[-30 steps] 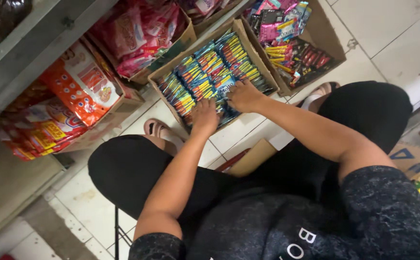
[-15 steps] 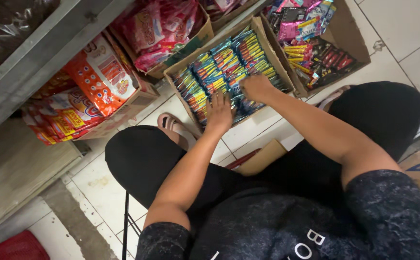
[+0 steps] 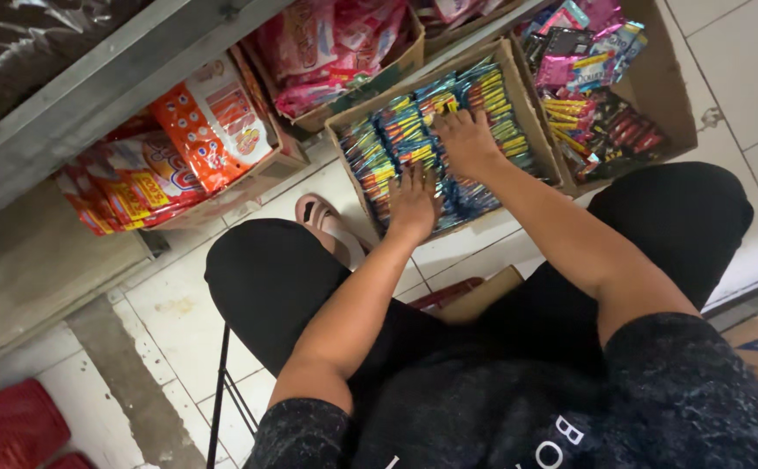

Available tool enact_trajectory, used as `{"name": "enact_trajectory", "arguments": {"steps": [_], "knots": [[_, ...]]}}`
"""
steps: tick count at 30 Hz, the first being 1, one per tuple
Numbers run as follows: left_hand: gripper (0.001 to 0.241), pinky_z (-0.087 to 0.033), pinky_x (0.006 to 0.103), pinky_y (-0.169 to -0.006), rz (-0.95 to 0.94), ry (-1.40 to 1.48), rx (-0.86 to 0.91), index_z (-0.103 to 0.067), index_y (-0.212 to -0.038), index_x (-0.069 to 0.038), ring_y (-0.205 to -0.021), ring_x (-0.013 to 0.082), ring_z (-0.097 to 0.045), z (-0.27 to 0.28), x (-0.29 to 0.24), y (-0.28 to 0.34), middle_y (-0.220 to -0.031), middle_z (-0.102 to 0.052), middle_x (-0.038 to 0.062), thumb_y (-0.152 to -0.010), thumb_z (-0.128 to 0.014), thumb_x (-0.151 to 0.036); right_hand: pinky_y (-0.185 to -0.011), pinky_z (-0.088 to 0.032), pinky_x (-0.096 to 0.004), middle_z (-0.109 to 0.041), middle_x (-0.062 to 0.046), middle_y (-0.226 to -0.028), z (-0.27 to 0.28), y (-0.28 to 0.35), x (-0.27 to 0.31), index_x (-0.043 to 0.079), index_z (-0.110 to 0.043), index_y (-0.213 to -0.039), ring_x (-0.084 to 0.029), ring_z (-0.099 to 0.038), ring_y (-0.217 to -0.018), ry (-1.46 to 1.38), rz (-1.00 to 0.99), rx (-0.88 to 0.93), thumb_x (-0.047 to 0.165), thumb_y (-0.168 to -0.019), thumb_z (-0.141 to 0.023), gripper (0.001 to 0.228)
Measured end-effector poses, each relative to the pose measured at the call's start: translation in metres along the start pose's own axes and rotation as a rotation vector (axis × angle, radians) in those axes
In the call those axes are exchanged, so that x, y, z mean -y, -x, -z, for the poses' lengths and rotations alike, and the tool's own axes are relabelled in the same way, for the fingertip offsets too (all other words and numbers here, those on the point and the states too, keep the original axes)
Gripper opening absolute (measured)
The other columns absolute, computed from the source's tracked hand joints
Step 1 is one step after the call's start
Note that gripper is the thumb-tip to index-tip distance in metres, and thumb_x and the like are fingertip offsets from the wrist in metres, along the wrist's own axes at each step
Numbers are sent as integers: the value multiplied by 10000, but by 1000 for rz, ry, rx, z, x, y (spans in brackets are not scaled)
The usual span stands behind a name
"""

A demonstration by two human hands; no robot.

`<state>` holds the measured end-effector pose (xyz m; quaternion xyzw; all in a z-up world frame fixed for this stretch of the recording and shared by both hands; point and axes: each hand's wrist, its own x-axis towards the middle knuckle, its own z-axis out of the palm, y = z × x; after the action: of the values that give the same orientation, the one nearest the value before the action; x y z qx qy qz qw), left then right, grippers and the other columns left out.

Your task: The person organizes small sachets of liquid detergent and fabric softener by hand inside cardboard boxes on a grocery store shelf.

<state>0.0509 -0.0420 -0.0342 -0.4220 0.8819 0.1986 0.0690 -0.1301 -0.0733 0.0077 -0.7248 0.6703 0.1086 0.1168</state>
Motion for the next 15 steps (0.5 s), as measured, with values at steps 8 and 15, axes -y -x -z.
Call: {"name": "enact_trajectory", "arguments": {"steps": [8, 15], "knots": [[696, -212, 643, -1163, -7, -2, -5, -416, -1522, -72, -1519, 385, -246, 0, -2, 2, -1630, -316, 198, -957, -582, -445, -1103, -321, -594, -667, -54, -1234, -35, -17, -13, 159, -698, -1235, -272, -549, -1246, 211, 96, 25, 341, -749, -819, 532], [686, -183, 644, -1179, 0, 5, 30, -388, -1540, -83, -1537, 370, -200, -5, 0, 1, -1649, -267, 196, -972, -561, -427, -1052, -356, -558, -680, -71, -1190, -48, -25, -20, 214, -752, -1111, -252, -604, -1172, 161, 40, 148, 285, -790, -761, 328]]}}
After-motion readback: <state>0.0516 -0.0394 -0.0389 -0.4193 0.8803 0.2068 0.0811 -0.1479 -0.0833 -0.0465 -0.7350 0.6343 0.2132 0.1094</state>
